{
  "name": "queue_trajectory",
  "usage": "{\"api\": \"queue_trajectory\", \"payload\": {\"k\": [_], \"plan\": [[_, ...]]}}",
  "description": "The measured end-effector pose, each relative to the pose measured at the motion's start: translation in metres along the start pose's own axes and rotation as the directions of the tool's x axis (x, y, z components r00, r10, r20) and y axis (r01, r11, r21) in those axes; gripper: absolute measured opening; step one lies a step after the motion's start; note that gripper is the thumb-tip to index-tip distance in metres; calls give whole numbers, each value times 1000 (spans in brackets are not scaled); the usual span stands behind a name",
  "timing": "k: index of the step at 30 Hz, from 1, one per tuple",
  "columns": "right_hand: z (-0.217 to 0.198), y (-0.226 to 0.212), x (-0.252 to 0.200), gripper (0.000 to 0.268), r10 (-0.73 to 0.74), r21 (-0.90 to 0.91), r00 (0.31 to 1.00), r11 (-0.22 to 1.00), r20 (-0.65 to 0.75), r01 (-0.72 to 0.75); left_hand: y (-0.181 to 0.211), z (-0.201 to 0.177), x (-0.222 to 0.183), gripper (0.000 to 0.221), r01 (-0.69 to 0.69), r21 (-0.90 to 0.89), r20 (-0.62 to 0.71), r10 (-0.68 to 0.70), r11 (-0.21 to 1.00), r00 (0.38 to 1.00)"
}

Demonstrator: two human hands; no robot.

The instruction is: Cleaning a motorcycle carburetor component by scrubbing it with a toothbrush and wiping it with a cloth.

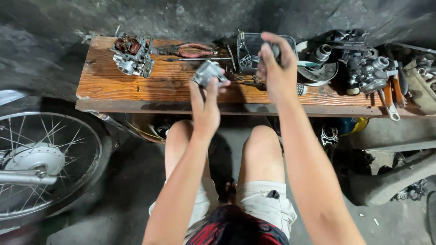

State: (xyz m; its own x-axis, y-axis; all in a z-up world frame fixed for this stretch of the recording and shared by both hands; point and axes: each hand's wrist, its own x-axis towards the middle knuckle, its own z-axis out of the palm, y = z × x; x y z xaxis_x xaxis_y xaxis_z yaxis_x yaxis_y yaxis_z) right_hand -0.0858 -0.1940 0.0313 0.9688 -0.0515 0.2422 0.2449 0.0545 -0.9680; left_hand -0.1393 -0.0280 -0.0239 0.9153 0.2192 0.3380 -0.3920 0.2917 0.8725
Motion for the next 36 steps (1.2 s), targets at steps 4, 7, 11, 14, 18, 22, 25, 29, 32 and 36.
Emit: {"api": "queue_trajectory", "payload": {"k": [4,7,11,14,18,22,25,29,32,36], "plan": [[2,-14,44,39,117,-140,987,981,-114,-132,-23,-23,25,33,-146,102,20,145,984,989],[-3,-2,71,60,148,-125,988,980,-40,-152,-30,-27,30,33,-182,109,94,172,977,981],[-1,23,97,54,101,-117,987,986,-126,-116,-28,-27,27,29,-204,126,79,195,971,978],[0,32,104,50,100,-188,982,974,-161,-130,-31,-30,25,27,-190,175,72,180,966,981],[-5,42,111,48,39,-309,993,948,-112,-72,-37,-32,27,27,-152,265,78,135,952,988],[-9,57,122,48,10,-289,995,957,-103,-39,-38,-33,28,26,-169,273,91,149,947,985],[-8,61,124,49,32,-305,986,949,-165,-82,-37,-34,28,29,-151,263,87,133,953,987],[-2,47,116,50,66,-296,990,950,-121,-100,-35,-35,28,32,-151,252,74,137,956,988],[2,24,103,37,89,-298,996,950,-27,-93,-34,-36,28,37,-113,276,61,100,955,993],[2,-10,73,39,37,-266,979,964,198,17,-26,-37,30,41,-191,294,96,169,937,981]]}}
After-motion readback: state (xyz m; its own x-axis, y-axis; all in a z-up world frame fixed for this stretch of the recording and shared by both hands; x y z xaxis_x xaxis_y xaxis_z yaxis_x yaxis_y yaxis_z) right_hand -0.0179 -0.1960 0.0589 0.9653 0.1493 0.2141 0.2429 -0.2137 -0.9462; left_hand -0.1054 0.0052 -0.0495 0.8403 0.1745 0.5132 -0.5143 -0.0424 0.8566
